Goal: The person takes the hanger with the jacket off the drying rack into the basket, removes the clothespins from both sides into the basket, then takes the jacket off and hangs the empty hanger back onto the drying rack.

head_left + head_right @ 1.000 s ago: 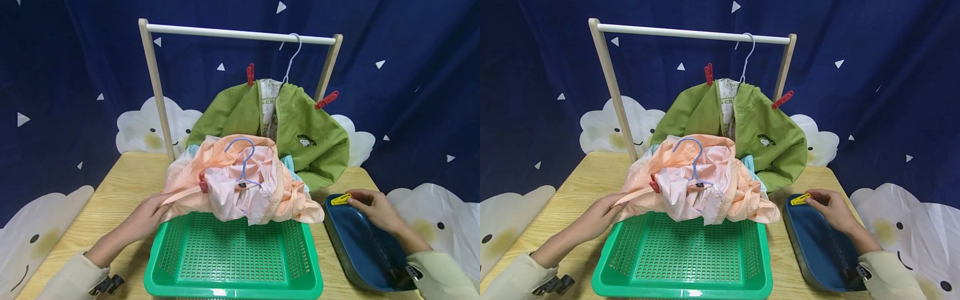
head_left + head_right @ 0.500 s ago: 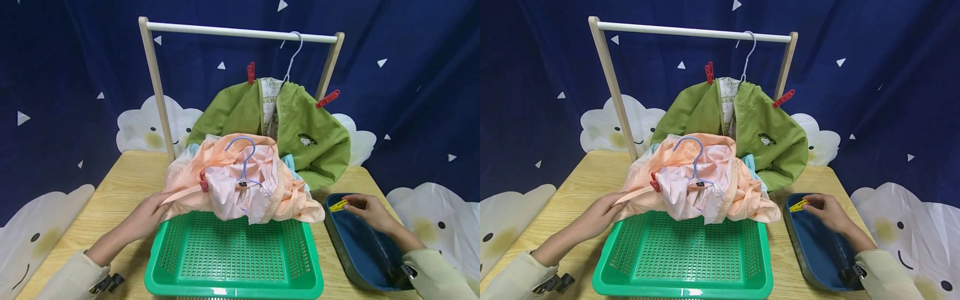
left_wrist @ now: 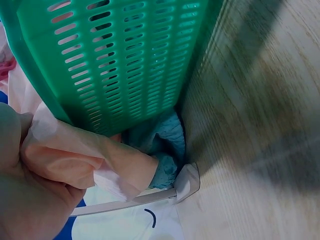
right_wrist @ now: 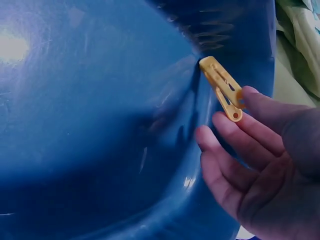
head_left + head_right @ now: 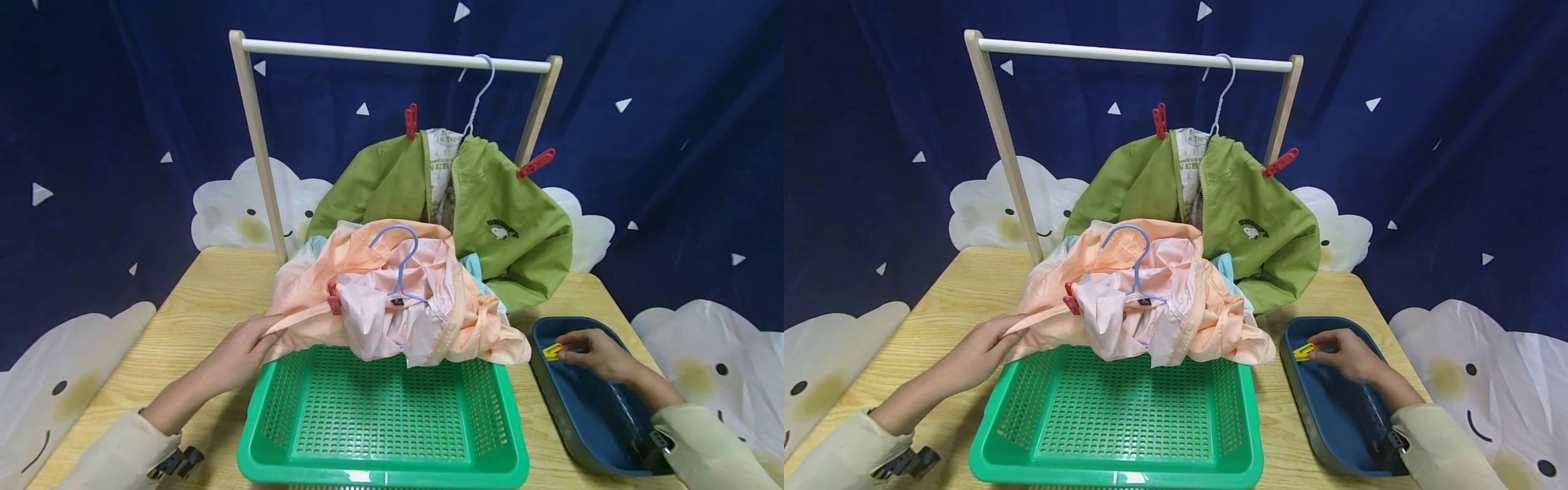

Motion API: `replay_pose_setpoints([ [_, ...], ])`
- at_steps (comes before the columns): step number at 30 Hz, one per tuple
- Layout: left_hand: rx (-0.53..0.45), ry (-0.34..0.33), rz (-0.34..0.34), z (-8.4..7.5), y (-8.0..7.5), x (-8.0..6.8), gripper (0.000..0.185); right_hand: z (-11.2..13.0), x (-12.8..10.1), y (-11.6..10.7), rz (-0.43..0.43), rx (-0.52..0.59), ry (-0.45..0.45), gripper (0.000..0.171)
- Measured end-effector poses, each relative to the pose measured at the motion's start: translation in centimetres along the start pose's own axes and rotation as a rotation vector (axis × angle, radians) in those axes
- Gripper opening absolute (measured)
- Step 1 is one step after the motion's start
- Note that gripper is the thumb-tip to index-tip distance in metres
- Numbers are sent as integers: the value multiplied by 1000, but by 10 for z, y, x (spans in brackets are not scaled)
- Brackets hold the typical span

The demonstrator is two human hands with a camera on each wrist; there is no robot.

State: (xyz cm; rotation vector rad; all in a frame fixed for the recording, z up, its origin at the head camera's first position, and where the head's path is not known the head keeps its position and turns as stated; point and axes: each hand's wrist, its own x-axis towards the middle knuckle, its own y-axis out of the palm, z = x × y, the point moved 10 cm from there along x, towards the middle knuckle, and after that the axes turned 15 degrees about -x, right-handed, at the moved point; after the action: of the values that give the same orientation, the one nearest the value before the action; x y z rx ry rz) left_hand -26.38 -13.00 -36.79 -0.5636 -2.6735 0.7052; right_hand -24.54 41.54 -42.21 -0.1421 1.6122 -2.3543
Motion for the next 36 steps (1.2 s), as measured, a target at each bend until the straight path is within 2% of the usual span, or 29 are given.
replay_pose_setpoints([
  [5,6,-15,5,3,1,0,32,0,-1,7,71,16,-12,34],
  [11,1,-18,13,4,2,1,32,-4,-3,13,144,30,51,39],
  [21,-4,10,-8,1,-1,1,34,-11,-5,12,155,2,123,46],
  [36,1,0,-8,2,0,1,32,4,-13,-12,122,-36,84,47],
])
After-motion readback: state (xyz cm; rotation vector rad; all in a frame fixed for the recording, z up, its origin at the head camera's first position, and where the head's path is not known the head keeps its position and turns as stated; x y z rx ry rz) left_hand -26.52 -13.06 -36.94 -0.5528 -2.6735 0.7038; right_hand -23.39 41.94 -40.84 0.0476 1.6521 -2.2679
